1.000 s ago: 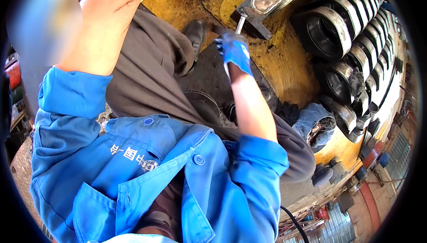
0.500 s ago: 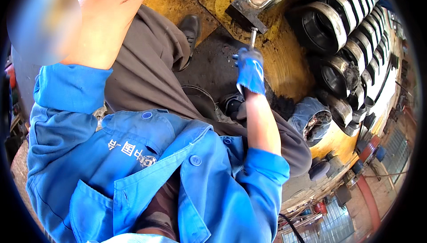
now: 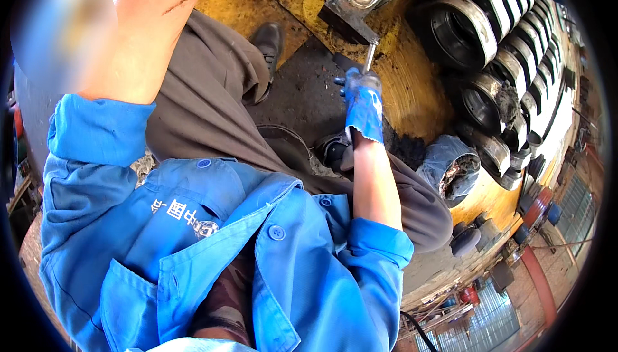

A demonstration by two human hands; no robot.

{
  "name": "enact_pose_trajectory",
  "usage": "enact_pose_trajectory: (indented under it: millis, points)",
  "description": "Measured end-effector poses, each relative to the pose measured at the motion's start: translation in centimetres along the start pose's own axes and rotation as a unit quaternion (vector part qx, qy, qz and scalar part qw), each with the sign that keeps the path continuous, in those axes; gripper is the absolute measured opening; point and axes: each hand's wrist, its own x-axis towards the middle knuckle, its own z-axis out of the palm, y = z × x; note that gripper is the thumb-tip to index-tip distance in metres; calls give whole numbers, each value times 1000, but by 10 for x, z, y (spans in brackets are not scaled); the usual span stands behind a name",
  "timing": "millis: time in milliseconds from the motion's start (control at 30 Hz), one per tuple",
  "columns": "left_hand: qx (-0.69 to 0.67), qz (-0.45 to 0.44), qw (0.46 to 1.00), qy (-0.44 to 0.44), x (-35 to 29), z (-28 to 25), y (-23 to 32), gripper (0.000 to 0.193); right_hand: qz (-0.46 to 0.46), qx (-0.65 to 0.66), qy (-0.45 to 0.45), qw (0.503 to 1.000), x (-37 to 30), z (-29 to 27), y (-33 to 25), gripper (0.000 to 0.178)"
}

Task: The person sits on the floor and uses a wire brush to scrub the surface of a metal part. They repeatedly scrub, inspect, and reposition the part to clean different areas. The person also uses a small metal tool to scrape or adjust the part during the process.

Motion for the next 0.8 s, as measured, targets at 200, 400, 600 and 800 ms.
enact_pose_trajectory:
  millis: [200,400,600,800]
  points:
    - [-7,2,1000,-11,6,9,-7,41,-85,98,-18,991,2,31,-10,34]
    - [8,-2,1000,1,0,5,0,41,-70,-13,59,996,-14,-11,6,34]
    - [3,-2,1000,-16,9,14,-5,41,-58,-103,-28,993,-2,10,19,36]
    - [13,-4,1000,-5,2,10,2,40,-59,-72,65,994,-6,-20,13,33]
